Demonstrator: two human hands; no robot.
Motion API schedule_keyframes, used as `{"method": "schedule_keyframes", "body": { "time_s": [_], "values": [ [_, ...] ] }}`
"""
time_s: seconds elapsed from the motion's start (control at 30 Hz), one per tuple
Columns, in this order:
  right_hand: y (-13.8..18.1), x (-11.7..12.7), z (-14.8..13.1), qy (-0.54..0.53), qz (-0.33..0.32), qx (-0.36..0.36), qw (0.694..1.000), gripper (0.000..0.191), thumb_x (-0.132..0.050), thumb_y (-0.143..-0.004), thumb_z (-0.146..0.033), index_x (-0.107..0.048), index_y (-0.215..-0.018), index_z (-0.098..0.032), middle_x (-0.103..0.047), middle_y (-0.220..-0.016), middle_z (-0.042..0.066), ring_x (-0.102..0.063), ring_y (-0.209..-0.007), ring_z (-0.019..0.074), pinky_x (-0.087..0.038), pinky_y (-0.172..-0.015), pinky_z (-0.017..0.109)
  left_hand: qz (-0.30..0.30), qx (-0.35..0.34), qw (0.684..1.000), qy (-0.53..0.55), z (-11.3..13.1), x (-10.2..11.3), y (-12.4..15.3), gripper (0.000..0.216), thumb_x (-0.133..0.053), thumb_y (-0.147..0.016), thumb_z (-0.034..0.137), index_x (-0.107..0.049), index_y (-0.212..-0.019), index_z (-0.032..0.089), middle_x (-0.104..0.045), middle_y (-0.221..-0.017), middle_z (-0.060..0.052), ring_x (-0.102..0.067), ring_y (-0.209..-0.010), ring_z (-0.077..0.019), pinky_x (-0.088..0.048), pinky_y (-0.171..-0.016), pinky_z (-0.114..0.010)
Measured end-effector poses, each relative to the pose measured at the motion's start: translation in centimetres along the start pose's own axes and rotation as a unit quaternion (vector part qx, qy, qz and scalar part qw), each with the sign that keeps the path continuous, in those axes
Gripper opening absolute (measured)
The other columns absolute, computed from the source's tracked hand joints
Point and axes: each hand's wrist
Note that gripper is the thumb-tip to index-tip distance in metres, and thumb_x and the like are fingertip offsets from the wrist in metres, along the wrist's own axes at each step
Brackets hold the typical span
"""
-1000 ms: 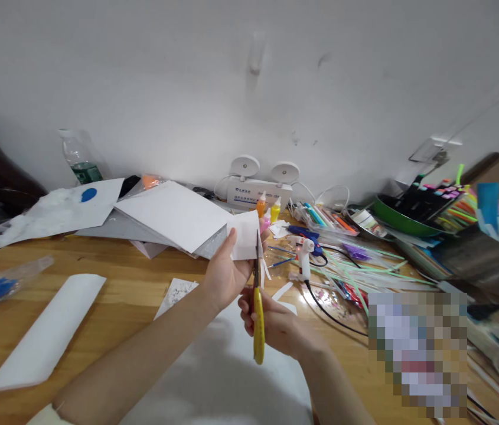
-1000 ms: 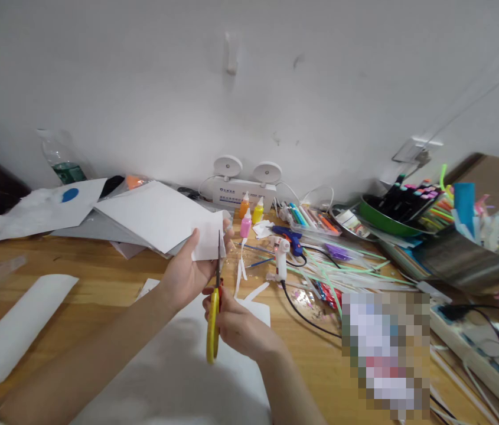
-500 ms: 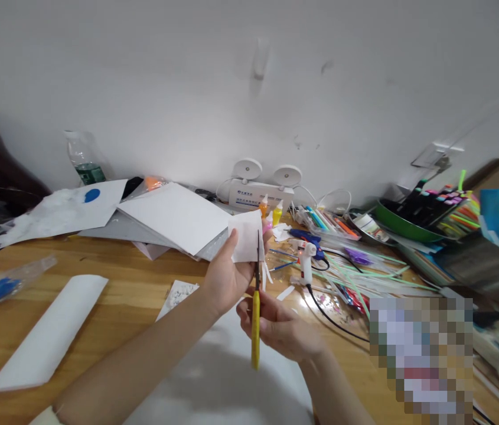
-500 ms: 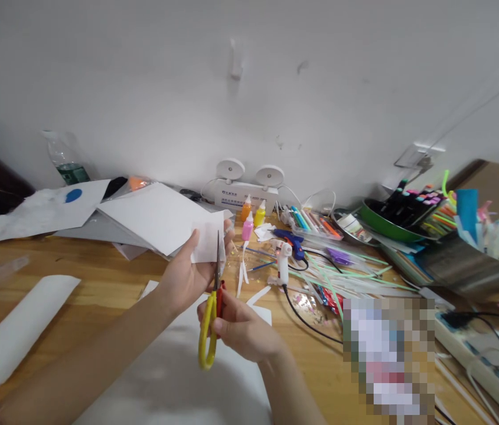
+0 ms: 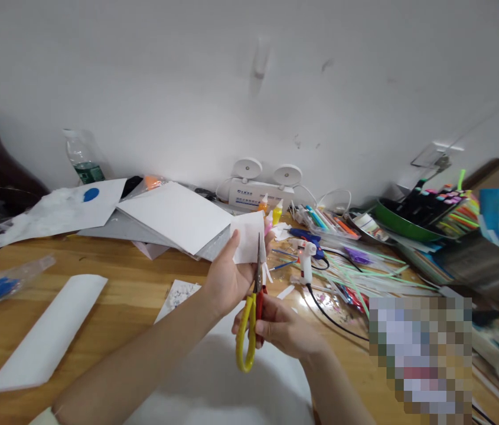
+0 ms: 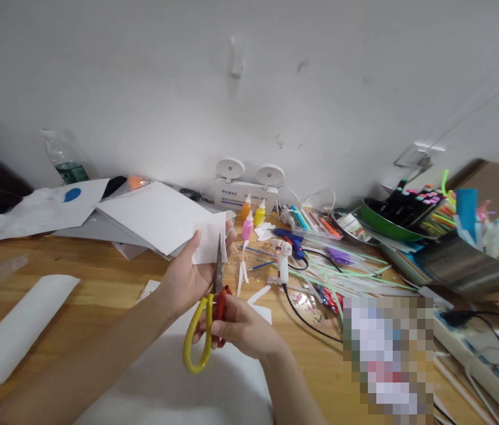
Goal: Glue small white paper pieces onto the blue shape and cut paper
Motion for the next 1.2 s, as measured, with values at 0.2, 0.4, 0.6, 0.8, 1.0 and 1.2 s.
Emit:
{"method": "schedule_keyframes", "body": {
  "time_s": [0.2,0.4,0.6,0.8,1.0,1.2],
  "values": [
    [0.1,0.6,0.3,-0.011,-0.009,-0.007,1.000,0.035,-0.066,-0.069,-0.025,-0.051,-0.099,-0.015,-0.064,-0.088,0.010,-0.060,-0.067,0.0128,-0.040,-0.049,0.019,-0.017,-0.003,1.000,-0.009,-0.2,0.2,0.1,0.039,-0.040,-0.084,0.032,-0.049,-0.116,0.012,-0.063,-0.102,-0.009,-0.058,-0.094,-0.0171,-0.043,-0.089,-0.029],
    [-0.4,0.5,0.4,-0.018,0.023,0.010,1.000,0.031,-0.070,-0.064,-0.025,-0.057,-0.090,-0.014,-0.066,-0.081,0.008,-0.060,-0.057,0.0104,-0.040,-0.044,0.016,-0.029,-0.026,0.999,-0.004,0.0,0.0,0.3,0.039,-0.040,-0.084,0.030,-0.046,-0.118,0.012,-0.061,-0.105,-0.010,-0.057,-0.097,-0.0178,-0.042,-0.090,-0.031],
    [-0.6,0.9,0.6,-0.012,0.043,-0.033,0.998,0.032,-0.076,-0.053,-0.024,-0.063,-0.079,-0.011,-0.065,-0.069,0.006,-0.060,-0.052,0.0113,-0.040,-0.040,0.016,-0.032,-0.043,0.999,-0.011,-0.4,0.5,0.0,0.036,-0.044,-0.082,0.031,-0.052,-0.110,0.010,-0.061,-0.104,-0.010,-0.056,-0.099,-0.0189,-0.042,-0.090,-0.031],
    [-0.8,1.0,1.0,0.016,0.100,-0.060,0.993,0.019,-0.072,-0.044,-0.015,-0.062,-0.060,-0.010,-0.060,-0.048,-0.001,-0.045,-0.033,0.0054,-0.034,-0.031,0.015,-0.017,-0.037,0.999,-0.005,-0.7,0.6,-0.1,0.034,-0.045,-0.081,0.033,-0.056,-0.104,0.009,-0.063,-0.100,-0.010,-0.055,-0.099,-0.0195,-0.041,-0.091,-0.031],
    [-0.7,1.0,1.0,0.034,0.108,-0.035,0.993,0.022,-0.073,-0.044,-0.015,-0.055,-0.057,-0.012,-0.054,-0.045,-0.003,-0.040,-0.036,0.0040,-0.029,-0.034,0.016,-0.018,-0.016,1.000,0.001,-0.8,0.7,-0.2,0.035,-0.042,-0.083,0.032,-0.056,-0.108,0.011,-0.064,-0.100,-0.009,-0.056,-0.098,-0.0195,-0.041,-0.090,-0.032],
    [-0.3,0.4,0.4,0.004,0.058,-0.009,0.998,0.047,-0.078,-0.039,-0.015,-0.045,-0.072,-0.016,-0.037,-0.057,-0.009,-0.028,-0.046,0.0023,-0.020,-0.039,0.015,-0.004,-0.022,1.000,0.008,-0.8,0.2,0.0,0.034,-0.038,-0.085,0.030,-0.057,-0.105,0.011,-0.065,-0.098,-0.010,-0.057,-0.097,-0.0198,-0.041,-0.090,-0.033]
  ]
}}
Point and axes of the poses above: each hand's wrist, its own y-axis away from the middle knuckle, its own x-axis out of the back of the hand, z = x × y
